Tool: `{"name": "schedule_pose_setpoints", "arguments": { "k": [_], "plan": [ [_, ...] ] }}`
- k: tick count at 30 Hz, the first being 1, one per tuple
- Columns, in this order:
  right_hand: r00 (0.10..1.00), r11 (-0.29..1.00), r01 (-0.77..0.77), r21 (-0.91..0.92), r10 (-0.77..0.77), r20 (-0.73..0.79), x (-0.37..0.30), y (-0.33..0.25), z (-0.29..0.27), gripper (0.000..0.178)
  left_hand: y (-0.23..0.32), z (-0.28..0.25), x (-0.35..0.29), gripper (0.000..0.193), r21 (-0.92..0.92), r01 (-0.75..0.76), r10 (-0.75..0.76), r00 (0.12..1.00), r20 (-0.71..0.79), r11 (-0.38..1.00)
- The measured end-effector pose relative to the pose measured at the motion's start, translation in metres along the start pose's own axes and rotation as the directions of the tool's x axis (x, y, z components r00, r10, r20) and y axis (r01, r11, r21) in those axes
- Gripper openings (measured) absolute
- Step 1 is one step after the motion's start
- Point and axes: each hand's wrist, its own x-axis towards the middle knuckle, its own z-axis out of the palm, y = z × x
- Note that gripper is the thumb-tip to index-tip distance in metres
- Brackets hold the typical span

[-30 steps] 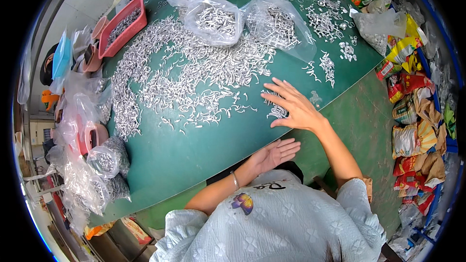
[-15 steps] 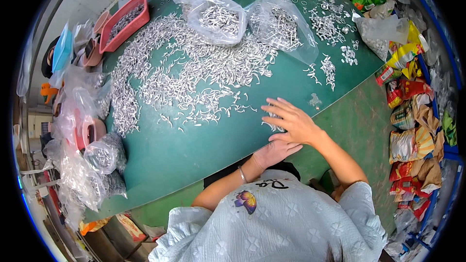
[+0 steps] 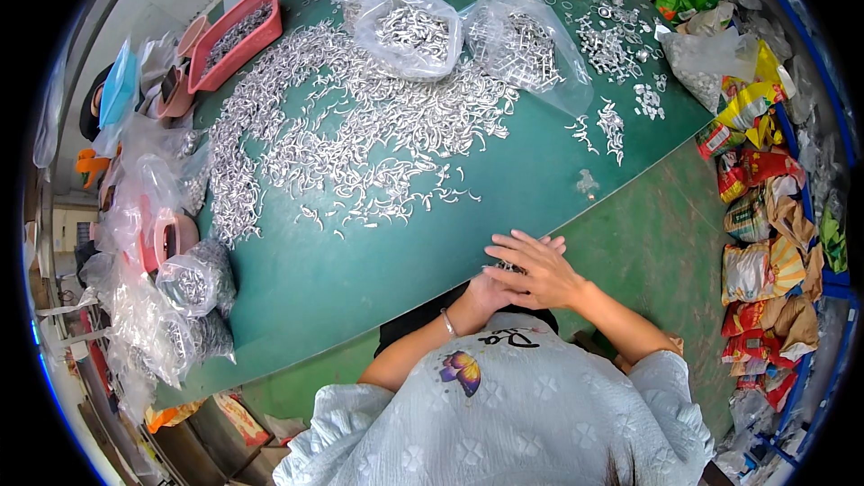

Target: The person sorts through a large quantity of small curved metal parts on a workbench, picking up individual pieces and small handfuls and placing them into plastic bags.

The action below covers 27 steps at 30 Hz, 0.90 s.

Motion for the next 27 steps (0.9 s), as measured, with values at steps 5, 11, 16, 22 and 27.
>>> {"name": "schedule_pose_setpoints", "arguments": {
  "k": [5,11,16,22,27],
  "plan": [
    [0.996,0.994,0.087,-0.067,-0.086,0.012,0.011,0.002,0.009,0.031,-0.002,-0.006,0.005,0.052,0.027,-0.009,0.006,0.993,0.117,1.0],
    [0.941,0.971,0.219,0.095,-0.184,-0.283,-0.017,-0.003,0.039,0.022,-0.013,-0.036,0.006,0.053,0.021,-0.107,0.094,0.939,0.331,0.994],
    [0.933,0.975,0.207,0.079,-0.172,-0.317,-0.023,-0.01,0.053,0.017,-0.021,-0.01,-0.011,0.043,0.059,-0.121,0.112,0.985,0.131,0.991],
    [0.814,0.962,0.262,-0.071,-0.26,-0.519,-0.003,-0.024,0.056,0.019,-0.021,0.064,-0.021,0.035,0.311,-0.093,0.16,0.967,-0.197,0.946],
    [0.763,0.952,0.292,-0.086,-0.286,-0.58,0.062,-0.014,0.016,0.02,0.004,0.138,-0.009,0.033,0.387,-0.276,0.361,0.917,-0.168,0.88]
  ]
}}
